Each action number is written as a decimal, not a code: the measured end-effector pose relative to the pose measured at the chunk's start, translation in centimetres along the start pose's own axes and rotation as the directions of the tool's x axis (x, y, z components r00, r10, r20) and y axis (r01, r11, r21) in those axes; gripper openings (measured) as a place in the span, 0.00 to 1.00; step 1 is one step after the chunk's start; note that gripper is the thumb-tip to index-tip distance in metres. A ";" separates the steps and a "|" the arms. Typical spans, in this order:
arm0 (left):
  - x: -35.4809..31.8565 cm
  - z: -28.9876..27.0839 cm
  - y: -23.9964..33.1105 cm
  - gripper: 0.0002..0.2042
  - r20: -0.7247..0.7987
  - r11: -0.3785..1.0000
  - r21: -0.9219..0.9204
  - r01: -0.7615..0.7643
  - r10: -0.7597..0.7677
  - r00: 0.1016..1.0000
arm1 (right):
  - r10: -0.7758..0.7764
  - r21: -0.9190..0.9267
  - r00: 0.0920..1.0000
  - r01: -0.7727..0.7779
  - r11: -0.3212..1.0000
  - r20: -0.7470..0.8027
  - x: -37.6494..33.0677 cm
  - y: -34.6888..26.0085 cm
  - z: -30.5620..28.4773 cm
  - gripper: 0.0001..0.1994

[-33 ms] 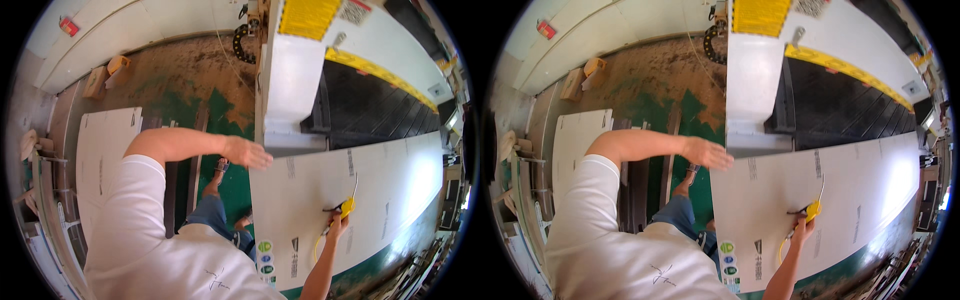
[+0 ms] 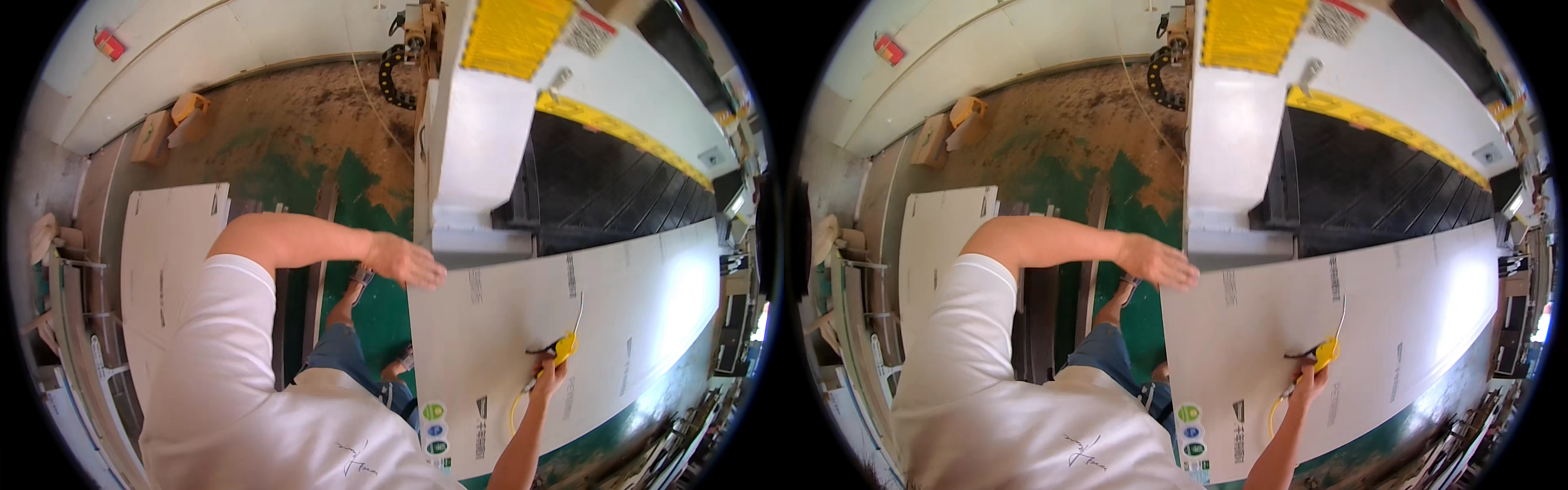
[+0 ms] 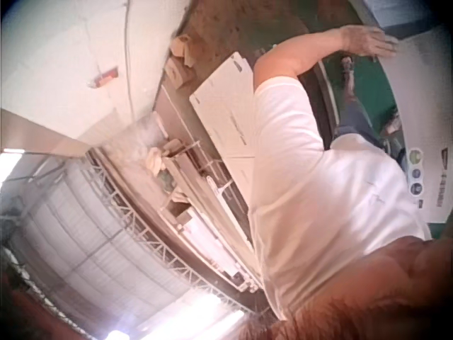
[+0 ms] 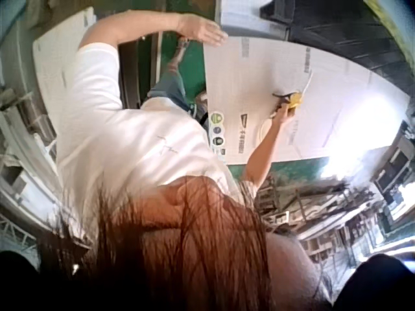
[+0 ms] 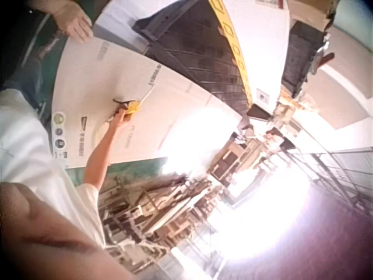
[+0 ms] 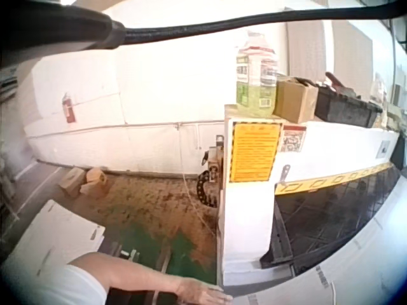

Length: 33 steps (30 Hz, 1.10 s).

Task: The person cleans a large white panel using a yellow air blower and a small white bottle of liquid. They apply the liquid to the panel surface and blow it with the air tool to remove dust or debris. The person also wipes the panel with their hand and moves it around the workspace.

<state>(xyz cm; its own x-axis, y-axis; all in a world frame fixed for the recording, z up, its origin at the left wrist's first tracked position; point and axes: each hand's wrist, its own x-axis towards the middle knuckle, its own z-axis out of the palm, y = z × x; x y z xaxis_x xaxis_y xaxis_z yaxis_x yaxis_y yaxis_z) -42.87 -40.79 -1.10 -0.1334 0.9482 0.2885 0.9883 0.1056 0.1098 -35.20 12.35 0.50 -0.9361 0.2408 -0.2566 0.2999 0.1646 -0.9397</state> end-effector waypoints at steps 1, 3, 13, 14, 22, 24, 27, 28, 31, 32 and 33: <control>-0.5 0.9 -0.5 0.26 -0.059 0.995 -0.097 -0.032 0.026 0.998 | 0.026 0.008 0.998 -0.026 1.000 -0.060 -0.7 -0.6 0.6 0.10; 0.0 1.7 -1.5 0.26 -0.118 0.969 -0.213 -0.128 0.105 0.987 | 0.120 0.112 0.976 -0.101 0.989 -0.181 -1.9 -1.9 3.5 0.12; -1.3 2.9 -0.4 0.21 -0.074 0.826 -0.559 0.073 -0.138 0.988 | 0.394 0.126 0.801 -0.494 0.860 0.450 -10.7 -21.5 27.7 0.28; -1.3 1.5 -0.6 0.21 0.064 0.771 -0.616 0.160 -0.154 0.986 | 0.370 0.149 0.798 -0.488 0.860 0.475 -10.1 -22.2 30.8 0.25; -2.5 4.3 0.9 0.28 -0.106 0.848 -0.517 0.114 -0.196 0.975 | 0.106 -0.076 0.851 -0.078 0.994 0.514 9.4 -30.1 61.9 0.15; -1.4 3.5 0.9 0.29 -0.002 0.820 -0.563 0.104 -0.127 0.992 | 0.043 -0.186 0.945 0.020 0.982 0.325 17.1 -29.7 64.6 0.17; -0.6 2.0 1.3 0.25 0.018 0.819 -0.553 0.157 -0.177 0.984 | -0.141 -0.417 0.967 0.220 0.882 0.212 25.7 -28.7 67.9 0.21; -0.7 1.8 1.2 0.23 0.004 0.800 -0.571 0.183 -0.220 0.976 | -0.227 -0.460 0.958 0.283 0.842 0.175 26.6 -29.3 69.5 0.21; -1.6 -4.1 -0.4 0.23 0.287 0.716 -0.598 0.360 -0.229 0.930 | -0.156 -0.451 0.932 0.299 0.841 0.327 25.1 -33.8 73.0 0.22; -1.2 -7.2 -0.6 0.24 0.405 0.694 -0.593 0.409 -0.182 0.896 | -0.140 -0.449 0.940 0.275 0.850 0.311 25.6 -34.3 72.5 0.22; -0.8 -8.3 -0.7 0.24 0.433 0.704 -0.573 0.420 -0.176 0.884 | -0.130 -0.447 0.944 0.262 0.855 0.305 26.3 -34.8 72.5 0.22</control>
<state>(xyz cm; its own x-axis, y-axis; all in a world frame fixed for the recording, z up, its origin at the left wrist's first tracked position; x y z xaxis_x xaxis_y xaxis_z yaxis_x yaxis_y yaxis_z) -44.11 -44.09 6.46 -0.2600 0.9495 -0.1758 0.5971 0.3011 0.7435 -83.57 -56.37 10.05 -0.9783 -0.0856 -0.1885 0.0931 0.6311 -0.7701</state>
